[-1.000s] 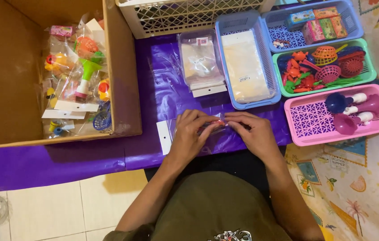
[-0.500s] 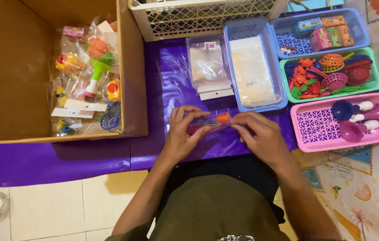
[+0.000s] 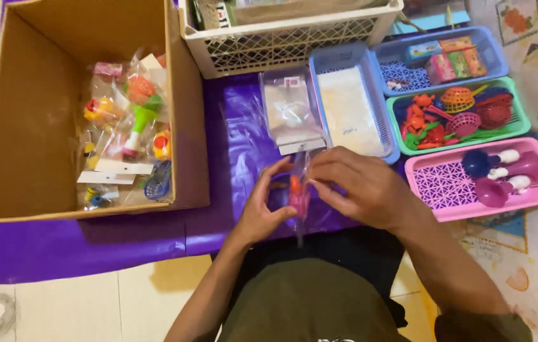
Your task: Packing small plastic toys into individual clear plastic bags and placing them in a cardboard box.
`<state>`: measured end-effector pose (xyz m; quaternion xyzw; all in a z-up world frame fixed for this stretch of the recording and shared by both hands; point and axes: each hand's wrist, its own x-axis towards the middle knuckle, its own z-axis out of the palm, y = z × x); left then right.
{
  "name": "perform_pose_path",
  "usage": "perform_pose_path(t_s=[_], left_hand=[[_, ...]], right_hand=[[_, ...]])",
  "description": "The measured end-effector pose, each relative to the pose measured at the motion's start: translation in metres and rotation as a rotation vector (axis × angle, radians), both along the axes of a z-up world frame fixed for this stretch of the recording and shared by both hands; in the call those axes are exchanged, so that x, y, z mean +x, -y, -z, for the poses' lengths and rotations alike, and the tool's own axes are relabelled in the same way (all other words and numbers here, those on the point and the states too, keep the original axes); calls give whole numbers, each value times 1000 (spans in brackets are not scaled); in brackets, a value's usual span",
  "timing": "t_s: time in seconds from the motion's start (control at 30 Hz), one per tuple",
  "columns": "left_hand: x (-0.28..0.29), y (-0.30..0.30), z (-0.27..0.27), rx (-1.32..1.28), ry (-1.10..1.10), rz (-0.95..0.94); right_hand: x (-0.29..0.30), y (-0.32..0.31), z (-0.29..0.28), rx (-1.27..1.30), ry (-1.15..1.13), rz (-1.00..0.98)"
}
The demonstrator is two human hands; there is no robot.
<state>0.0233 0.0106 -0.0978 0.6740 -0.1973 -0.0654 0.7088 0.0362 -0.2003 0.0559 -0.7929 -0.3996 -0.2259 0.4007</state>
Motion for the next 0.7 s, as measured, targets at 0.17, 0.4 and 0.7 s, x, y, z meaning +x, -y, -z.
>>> perform_pose_path(t_s=[0.17,0.4,0.7], left_hand=[[-8,4,23,-292,-112,183],[-16,4,32,-294,-220,198],[-15,-6,2,-189,-285,-50]], right_hand=[[-17,2,2,3,14,7],[-27,10,1,150,-100,-10],[-32,24,76,614,-414,237]])
